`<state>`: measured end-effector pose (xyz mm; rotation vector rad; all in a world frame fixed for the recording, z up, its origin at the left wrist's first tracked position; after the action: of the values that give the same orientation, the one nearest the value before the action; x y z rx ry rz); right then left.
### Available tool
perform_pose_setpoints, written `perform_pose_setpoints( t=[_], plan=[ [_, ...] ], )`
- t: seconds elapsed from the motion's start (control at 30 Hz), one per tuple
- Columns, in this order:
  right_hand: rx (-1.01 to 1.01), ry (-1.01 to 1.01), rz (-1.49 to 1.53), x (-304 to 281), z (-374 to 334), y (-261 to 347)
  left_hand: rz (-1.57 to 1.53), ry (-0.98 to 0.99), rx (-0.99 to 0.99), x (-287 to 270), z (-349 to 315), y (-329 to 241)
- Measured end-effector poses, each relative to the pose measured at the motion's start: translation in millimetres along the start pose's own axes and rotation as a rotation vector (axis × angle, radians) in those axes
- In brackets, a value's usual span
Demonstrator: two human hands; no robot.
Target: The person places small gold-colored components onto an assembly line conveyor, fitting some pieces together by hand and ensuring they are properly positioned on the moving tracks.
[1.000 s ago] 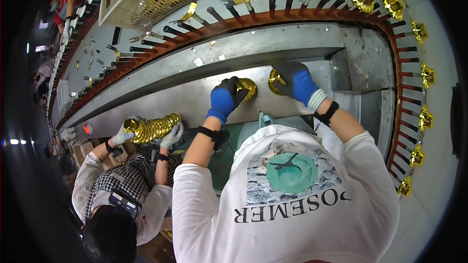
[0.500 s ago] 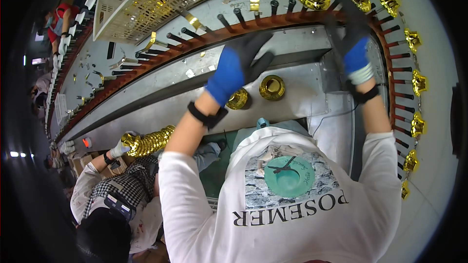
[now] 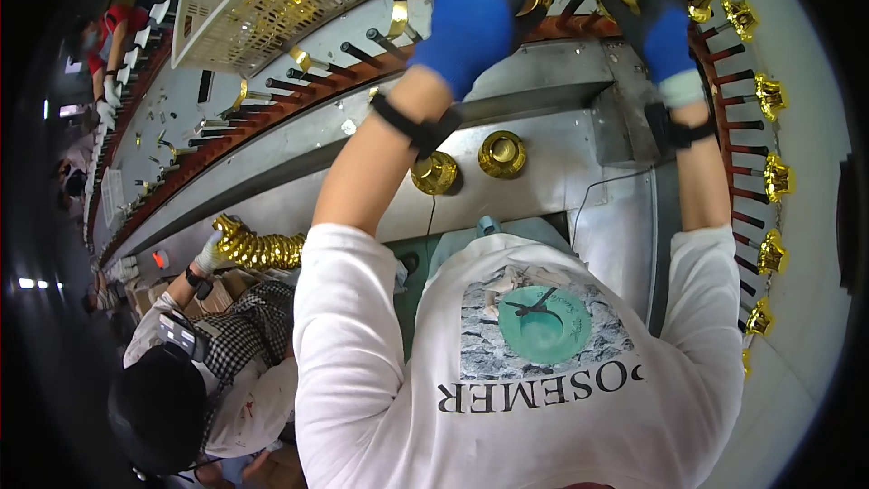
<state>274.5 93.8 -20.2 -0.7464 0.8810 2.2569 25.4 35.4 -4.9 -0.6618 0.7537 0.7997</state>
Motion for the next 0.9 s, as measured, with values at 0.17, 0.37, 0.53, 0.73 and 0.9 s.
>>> perform_pose_setpoints(
  t=[0.17,0.37,0.53,0.73,0.9],
  plan=[
    [-0.209,0.204,0.201,10.9,-83.2,109.8,-0.247,0.01,-0.253,-47.0,-127.7,8.8],
    [-0.021,0.457,0.372,145.4,-205.0,108.2,-0.232,0.336,-0.728,37.7,-334.2,79.5],
    [0.039,0.676,0.173,184.1,-237.2,115.0,0.033,0.565,-0.689,64.6,-347.0,50.0],
    [-0.114,0.373,0.201,106.5,-184.1,82.5,0.124,0.467,-0.486,16.3,-284.1,35.1],
    [-0.182,-0.314,-0.209,-31.1,-38.2,-51.9,-0.287,0.056,-0.051,-10.9,-68.5,-29.4]
  ],
)
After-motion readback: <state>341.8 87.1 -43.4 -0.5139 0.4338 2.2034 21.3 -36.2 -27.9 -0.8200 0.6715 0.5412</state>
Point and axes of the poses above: each hand's wrist, its own z-axis towards the middle knuckle, its own x-axis out of the palm, y = z × x, the point moved 5 cm from there along z, towards the middle knuckle, and after that the axes turned 3 degrees about -x, right-handed, at the moved point
